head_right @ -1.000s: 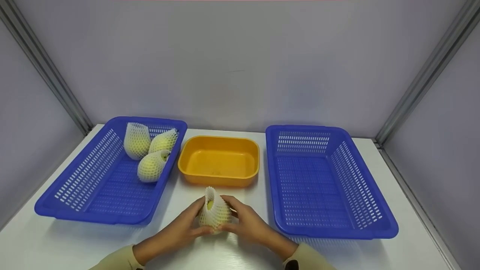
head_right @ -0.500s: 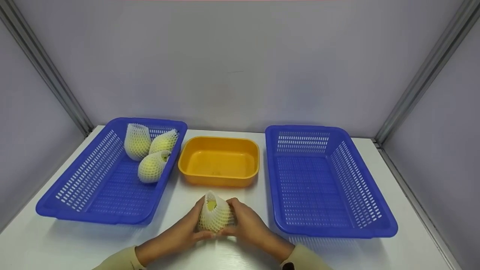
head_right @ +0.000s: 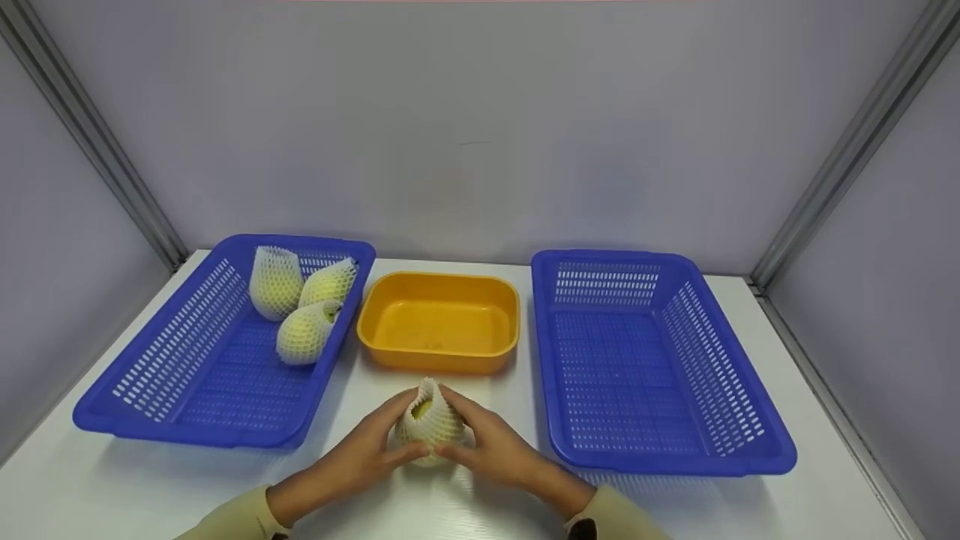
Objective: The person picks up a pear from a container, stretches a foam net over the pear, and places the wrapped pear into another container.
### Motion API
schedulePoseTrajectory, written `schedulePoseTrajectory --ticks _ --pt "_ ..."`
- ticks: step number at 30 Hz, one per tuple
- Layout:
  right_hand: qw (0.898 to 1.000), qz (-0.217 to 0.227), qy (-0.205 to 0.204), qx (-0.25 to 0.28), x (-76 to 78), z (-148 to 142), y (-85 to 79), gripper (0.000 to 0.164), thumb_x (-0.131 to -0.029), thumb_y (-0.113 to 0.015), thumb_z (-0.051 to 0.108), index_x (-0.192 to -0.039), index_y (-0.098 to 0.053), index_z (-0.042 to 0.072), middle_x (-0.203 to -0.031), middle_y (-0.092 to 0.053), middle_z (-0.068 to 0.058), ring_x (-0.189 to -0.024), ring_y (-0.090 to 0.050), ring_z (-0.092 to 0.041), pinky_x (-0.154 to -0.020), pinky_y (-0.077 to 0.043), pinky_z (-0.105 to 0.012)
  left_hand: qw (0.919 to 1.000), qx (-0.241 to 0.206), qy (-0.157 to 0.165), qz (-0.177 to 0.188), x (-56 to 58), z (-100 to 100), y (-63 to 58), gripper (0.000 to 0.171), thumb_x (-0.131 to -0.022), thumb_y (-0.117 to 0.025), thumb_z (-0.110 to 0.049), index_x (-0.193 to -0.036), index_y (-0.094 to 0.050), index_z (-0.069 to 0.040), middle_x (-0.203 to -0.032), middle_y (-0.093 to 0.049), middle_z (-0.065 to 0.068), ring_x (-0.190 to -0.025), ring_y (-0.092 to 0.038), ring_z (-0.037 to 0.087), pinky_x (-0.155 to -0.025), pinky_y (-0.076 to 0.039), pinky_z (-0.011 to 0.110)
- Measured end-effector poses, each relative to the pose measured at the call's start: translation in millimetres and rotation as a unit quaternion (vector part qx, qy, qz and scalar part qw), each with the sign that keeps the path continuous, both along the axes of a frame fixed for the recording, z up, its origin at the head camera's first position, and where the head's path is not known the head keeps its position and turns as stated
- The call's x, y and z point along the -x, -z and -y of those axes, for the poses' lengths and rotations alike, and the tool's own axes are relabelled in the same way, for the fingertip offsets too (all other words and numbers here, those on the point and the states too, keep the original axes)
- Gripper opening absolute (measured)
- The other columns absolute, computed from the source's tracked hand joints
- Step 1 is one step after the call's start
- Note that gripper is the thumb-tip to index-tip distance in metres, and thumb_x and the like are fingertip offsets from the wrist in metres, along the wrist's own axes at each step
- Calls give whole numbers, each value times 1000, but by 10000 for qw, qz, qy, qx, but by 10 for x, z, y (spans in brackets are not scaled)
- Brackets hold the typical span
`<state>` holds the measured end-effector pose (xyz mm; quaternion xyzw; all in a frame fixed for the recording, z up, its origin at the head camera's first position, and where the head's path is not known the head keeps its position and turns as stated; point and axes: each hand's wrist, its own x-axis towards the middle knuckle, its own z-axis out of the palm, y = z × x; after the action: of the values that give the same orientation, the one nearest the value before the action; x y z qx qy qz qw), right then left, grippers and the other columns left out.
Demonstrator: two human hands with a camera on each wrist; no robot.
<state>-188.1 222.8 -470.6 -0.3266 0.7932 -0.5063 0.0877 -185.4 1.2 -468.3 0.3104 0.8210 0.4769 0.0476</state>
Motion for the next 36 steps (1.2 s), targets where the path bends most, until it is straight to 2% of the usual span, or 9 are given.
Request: schedulePoseTrajectory --ticks 7,13,17,21,24,26,30,34,36 --pt "9989 437 -48 168 31 -5 80 73 -83 -69 17 -145 -30 15 -146 -37 -8 -132 -36 -25 -105 -34 -38 9993 224 48 295 54 6 79 85 -78 -71 -39 -146 -26 -16 -142 -37 5 -126 -40 18 -106 -34 40" --pt "9990 437 124 6 23 1 157 75 -83 -70 19 -146 -28 14 -144 -38 -13 -129 -40 -30 -103 -38 -38 9978 267 28 598 71 28 117 94 -76 -75 -40 -148 -20 -14 -146 -32 7 -131 -35 20 -109 -30 43" --pt "9980 471 405 124 20 18 173 72 -83 -71 21 -144 -32 13 -140 -44 -11 -126 -43 -28 -103 -38 -40 9967 -21 -95 809 84 30 126 90 -77 -74 -42 -145 -23 -13 -144 -36 7 -130 -37 21 -108 -31 44" --pt "9928 775 721 561 25 61 124 65 -85 -69 19 -141 -36 12 -134 -49 -10 -121 -47 -27 -101 -40 -40 9929 -536 -282 1025 100 29 74 72 -82 -69 -41 -137 -30 -14 -135 -45 6 -122 -45 19 -103 -36 43" --pt "9840 1113 992 981 -10 117 34 59 -89 -65 16 -141 -37 11 -132 -49 -13 -118 -49 -28 -98 -43 -39 9879 -958 -426 1144 90 9 -28 61 -87 -64 -39 -135 -34 -14 -128 -49 5 -117 -48 18 -99 -40 41" --pt "9756 1322 1201 1281 -58 167 -50 58 -90 -63 15 -141 -35 9 -135 -46 -16 -118 -49 -29 -96 -44 -37 9841 -1224 -528 1170 42 -20 -181 59 -89 -62 -37 -136 -36 -12 -126 -51 5 -114 -49 18 -97 -41 41" --pt "9565 1481 1543 1983 -147 277 -229 54 -93 -57 13 -140 -33 5 -134 -43 -18 -117 -49 -28 -93 -46 -32 9778 -1693 -761 976 -10 -98 -387 55 -92 -59 -36 -136 -39 -10 -124 -52 4 -111 -50 17 -92 -44 37" --pt "9370 1409 1786 2650 -165 367 -374 51 -93 -53 10 -139 -32 5 -132 -43 -16 -117 -47 -26 -95 -45 -33 9711 -2086 -916 710 54 -182 -403 53 -93 -56 -37 -137 -40 -13 -126 -52 1 -111 -50 13 -91 -46 32" --pt "9282 1399 1916 2868 -162 395 -435 51 -94 -51 11 -140 -29 5 -134 -40 -16 -118 -46 -25 -95 -45 -33 9688 -2196 -953 640 60 -208 -475 55 -94 -55 -37 -139 -39 -12 -129 -51 2 -112 -50 13 -93 -45 31"
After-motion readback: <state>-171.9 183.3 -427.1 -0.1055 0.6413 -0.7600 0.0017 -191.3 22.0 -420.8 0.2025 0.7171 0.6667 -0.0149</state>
